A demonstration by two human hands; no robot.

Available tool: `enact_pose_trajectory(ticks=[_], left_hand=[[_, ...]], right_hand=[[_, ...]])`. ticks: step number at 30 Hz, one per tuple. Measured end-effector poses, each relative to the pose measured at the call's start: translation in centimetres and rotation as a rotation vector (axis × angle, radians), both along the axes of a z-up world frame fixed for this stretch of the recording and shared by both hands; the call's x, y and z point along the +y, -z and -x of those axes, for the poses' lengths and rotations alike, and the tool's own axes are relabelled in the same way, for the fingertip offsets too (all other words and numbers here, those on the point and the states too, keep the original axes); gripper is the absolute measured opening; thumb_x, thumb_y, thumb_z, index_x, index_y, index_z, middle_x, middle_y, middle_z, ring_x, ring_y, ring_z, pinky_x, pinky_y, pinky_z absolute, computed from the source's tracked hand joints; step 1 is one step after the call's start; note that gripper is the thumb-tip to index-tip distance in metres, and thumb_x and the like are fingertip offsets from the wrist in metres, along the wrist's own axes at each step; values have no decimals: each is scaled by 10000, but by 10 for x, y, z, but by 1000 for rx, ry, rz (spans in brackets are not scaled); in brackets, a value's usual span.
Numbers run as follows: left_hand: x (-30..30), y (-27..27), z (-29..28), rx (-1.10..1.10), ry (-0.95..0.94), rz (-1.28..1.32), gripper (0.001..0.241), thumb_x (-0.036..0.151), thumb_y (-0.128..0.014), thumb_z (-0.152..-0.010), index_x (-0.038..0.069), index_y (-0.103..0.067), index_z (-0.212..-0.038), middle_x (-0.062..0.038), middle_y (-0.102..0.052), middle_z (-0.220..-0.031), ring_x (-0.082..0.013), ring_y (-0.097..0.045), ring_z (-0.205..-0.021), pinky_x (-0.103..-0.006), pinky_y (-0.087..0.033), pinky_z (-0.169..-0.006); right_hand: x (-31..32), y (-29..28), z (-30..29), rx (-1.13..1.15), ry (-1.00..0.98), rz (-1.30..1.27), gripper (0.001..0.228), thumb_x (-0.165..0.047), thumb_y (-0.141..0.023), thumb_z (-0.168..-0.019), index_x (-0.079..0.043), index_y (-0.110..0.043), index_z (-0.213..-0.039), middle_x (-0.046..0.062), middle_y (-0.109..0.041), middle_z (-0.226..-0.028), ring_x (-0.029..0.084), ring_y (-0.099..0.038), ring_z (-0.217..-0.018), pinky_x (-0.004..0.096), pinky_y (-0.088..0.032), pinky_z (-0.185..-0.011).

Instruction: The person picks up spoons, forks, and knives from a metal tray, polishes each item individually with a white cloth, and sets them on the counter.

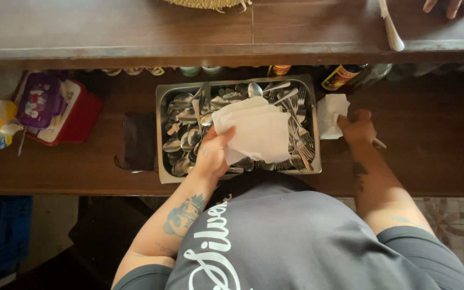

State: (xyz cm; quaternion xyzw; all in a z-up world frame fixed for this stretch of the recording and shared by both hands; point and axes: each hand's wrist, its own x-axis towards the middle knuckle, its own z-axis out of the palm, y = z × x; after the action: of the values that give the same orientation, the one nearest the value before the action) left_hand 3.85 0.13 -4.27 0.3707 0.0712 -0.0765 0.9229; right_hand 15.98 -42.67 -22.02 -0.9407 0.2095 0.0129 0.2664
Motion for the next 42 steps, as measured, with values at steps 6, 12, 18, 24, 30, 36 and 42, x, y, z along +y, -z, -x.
enact_pose_trajectory(ticks=[6,12,18,24,30,36,42], left_hand=[[5,2,-1,73,-61,6,494,60,-589,-952,13,-491,-1434,-158,-632,-1332,-324,-627,-1219,-470,-510,-1054],[44,-11,-3,305,-232,-159,456,93,-602,-928,39,-528,-1375,-162,-658,-1254,-347,-659,-1134,-511,-552,-974],[90,-27,9,92,-364,-220,458,66,-587,-971,7,-532,-1422,-171,-631,-1334,-325,-643,-1198,-470,-530,-1044],[117,-43,35,68,-413,-147,480,79,-524,-1011,-4,-469,-1481,-182,-588,-1429,-334,-612,-1293,-468,-519,-1092],[116,-42,50,45,-422,-61,554,83,-518,-988,35,-392,-1525,-173,-548,-1441,-361,-595,-1287,-532,-512,-1062],[106,-49,58,79,-402,-132,561,49,-503,-1003,38,-410,-1556,-159,-526,-1505,-318,-567,-1340,-481,-492,-1110],[104,-55,66,81,-398,-149,592,44,-473,-965,42,-419,-1554,-165,-548,-1508,-340,-570,-1360,-479,-514,-1098]], right_hand=[[11,-15,8,-61,75,22,731,-484,-810,-800,-87,-537,-1350,186,-692,-1184,393,-661,-1119,493,-484,-998],[8,0,1,-71,-168,33,679,-410,-649,-855,-165,-483,-1466,205,-697,-1228,453,-617,-1158,582,-358,-1086],[-4,20,-7,-81,-271,-85,749,-406,-615,-839,-189,-453,-1538,225,-594,-1394,456,-549,-1233,570,-364,-1080],[9,19,0,-647,-235,292,545,-439,-810,-896,-124,-678,-1321,227,-613,-1311,452,-524,-1227,567,-368,-1037],[114,-12,-13,-492,-572,94,253,-402,-841,-812,-225,-799,-987,95,-708,-1073,324,-607,-1149,490,-434,-1028],[217,-64,6,-85,-500,52,221,-427,-757,-825,-207,-776,-834,41,-744,-1028,298,-680,-1070,491,-504,-954],[218,-42,-13,-186,-489,78,195,-324,-770,-745,-152,-788,-834,112,-715,-1022,391,-673,-930,539,-529,-796]])
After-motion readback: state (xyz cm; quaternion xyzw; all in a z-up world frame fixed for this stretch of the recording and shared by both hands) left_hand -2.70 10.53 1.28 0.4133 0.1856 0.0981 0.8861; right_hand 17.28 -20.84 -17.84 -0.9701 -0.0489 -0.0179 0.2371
